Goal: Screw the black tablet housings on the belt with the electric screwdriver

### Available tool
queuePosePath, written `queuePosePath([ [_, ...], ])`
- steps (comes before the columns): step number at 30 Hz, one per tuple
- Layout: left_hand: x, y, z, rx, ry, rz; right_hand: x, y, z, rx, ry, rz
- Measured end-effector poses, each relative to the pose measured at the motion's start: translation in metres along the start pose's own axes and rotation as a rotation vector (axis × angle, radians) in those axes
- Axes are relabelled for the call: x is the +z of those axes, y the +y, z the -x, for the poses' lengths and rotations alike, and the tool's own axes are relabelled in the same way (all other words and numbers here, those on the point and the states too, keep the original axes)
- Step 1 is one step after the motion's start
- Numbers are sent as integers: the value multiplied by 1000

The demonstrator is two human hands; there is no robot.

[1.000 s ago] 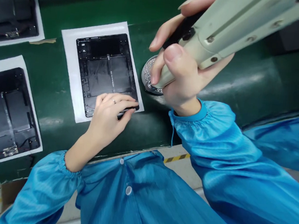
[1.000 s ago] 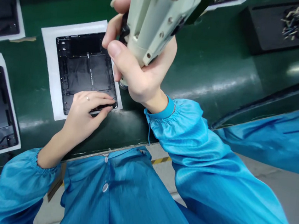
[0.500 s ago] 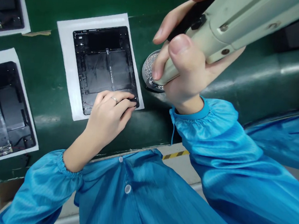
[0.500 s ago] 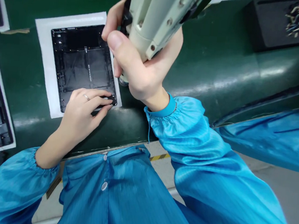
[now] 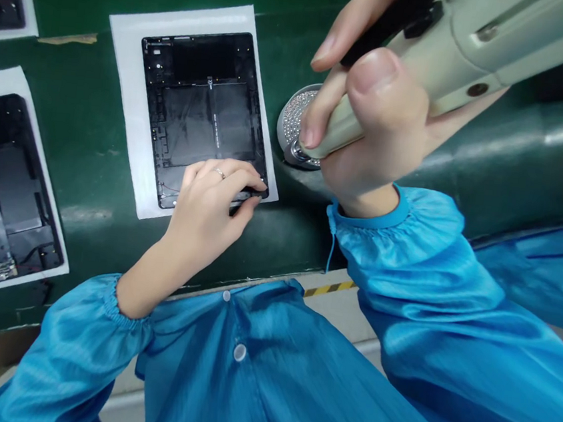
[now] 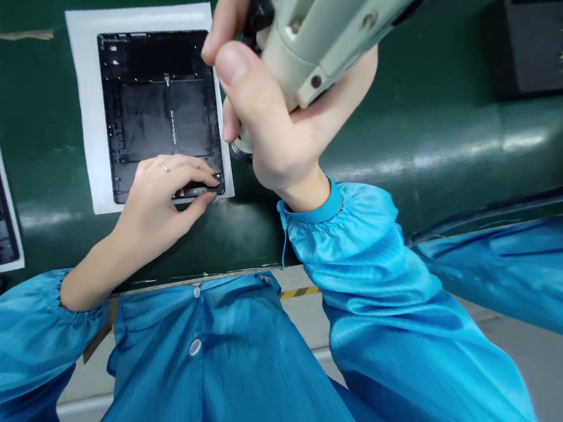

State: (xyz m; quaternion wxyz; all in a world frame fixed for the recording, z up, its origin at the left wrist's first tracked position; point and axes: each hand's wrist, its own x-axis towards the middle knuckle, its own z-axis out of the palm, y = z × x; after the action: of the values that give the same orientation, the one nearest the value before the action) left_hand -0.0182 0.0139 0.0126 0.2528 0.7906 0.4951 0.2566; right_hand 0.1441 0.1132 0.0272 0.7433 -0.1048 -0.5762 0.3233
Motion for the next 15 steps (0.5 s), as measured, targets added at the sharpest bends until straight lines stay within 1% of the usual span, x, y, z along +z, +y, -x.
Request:
queuePosePath([
  [2, 0, 2, -1, -32, -6, -2, 6, -4, 1, 21, 38, -17],
  [4, 1, 3, -1, -47, -10, -14, 11, -9, 2, 19, 51, -18],
  [8, 2, 4, -1, -55, -5, -10, 19, -16, 1, -39, -27, 42],
  [10, 1, 3, -1, -65, -10, -1, 17, -16, 0, -76, -50, 92],
  [12, 0, 2, -2, -68, -24, 3, 10, -14, 1, -98, -62, 100],
  [13, 0, 1, -3, -66, -26, 4, 5, -13, 1, -79, -85, 99],
  [15, 1, 0, -3, -68, -17, 8, -4, -16, 1, 33, -174, 123],
])
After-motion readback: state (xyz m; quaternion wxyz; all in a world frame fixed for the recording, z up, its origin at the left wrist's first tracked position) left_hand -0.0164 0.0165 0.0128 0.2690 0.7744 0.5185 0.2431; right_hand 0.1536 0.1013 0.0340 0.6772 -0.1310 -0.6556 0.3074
